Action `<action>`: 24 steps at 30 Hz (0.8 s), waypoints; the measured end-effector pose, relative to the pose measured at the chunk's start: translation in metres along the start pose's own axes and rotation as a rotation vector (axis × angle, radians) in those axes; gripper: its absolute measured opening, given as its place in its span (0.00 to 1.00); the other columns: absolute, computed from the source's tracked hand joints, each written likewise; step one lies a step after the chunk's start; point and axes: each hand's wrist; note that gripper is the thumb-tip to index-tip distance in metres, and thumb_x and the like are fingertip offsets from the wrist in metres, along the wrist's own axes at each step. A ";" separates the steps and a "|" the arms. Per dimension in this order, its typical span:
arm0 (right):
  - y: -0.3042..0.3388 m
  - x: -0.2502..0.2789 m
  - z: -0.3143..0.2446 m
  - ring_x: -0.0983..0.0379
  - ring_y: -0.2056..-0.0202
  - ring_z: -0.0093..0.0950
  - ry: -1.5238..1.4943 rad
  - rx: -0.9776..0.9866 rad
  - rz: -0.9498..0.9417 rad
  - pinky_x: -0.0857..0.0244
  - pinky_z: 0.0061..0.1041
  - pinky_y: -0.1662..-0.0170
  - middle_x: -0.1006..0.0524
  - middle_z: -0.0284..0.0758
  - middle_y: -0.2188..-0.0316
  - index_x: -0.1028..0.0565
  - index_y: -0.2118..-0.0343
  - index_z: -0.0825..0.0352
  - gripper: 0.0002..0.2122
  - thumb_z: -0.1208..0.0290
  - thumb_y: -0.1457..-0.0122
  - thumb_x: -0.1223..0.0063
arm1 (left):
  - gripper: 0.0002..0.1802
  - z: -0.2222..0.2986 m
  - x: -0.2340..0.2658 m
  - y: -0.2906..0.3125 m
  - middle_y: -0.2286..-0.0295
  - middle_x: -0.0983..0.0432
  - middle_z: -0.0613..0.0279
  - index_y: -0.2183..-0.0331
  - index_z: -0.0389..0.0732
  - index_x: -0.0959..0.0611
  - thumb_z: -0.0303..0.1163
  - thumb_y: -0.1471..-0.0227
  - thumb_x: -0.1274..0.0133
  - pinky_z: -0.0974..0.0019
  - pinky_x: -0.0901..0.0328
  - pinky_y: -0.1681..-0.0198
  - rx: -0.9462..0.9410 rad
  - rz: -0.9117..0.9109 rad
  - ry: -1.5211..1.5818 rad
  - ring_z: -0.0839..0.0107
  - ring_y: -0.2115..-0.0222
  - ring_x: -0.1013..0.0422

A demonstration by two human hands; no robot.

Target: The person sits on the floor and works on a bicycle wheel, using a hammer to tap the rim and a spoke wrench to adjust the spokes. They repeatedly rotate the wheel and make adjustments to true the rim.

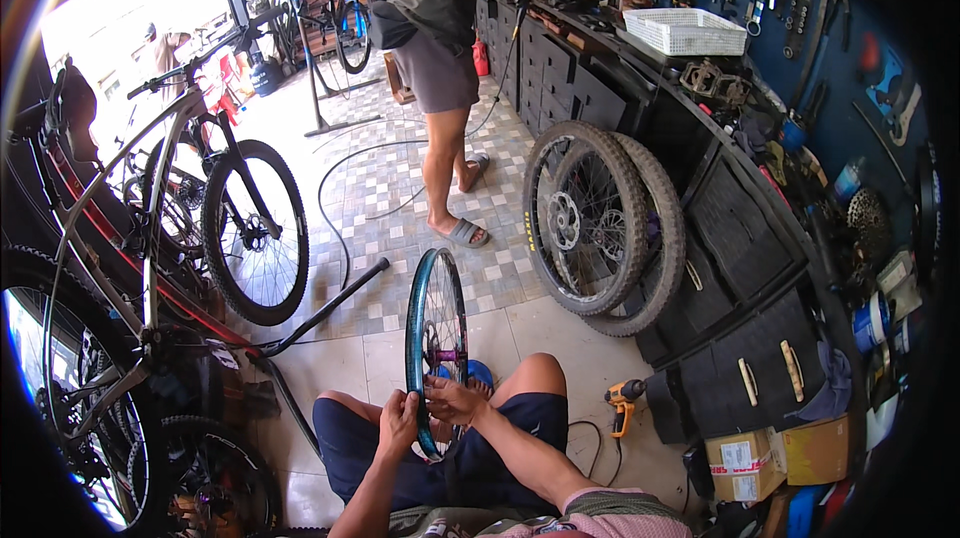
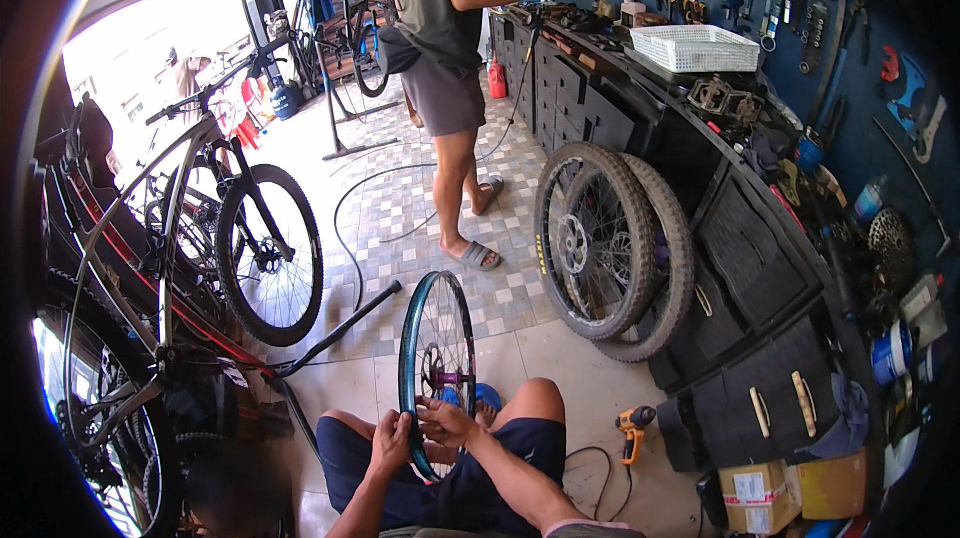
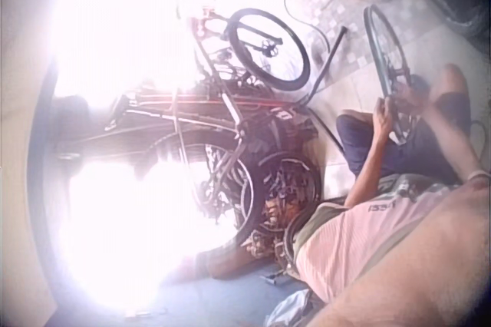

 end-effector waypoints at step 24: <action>-0.006 -0.005 0.007 0.46 0.87 0.13 0.144 -0.062 0.019 0.55 0.16 0.86 0.40 0.21 0.83 0.31 0.50 0.63 0.07 0.71 0.27 0.56 | 0.22 0.024 0.018 0.014 0.77 0.29 0.43 0.69 0.35 0.30 0.45 0.34 0.50 0.51 0.35 0.68 -0.069 -0.011 -0.130 0.46 0.75 0.30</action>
Point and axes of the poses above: each hand's wrist, its own y-axis away from the middle knuckle, its own x-axis out of the back of the hand, z = x × y
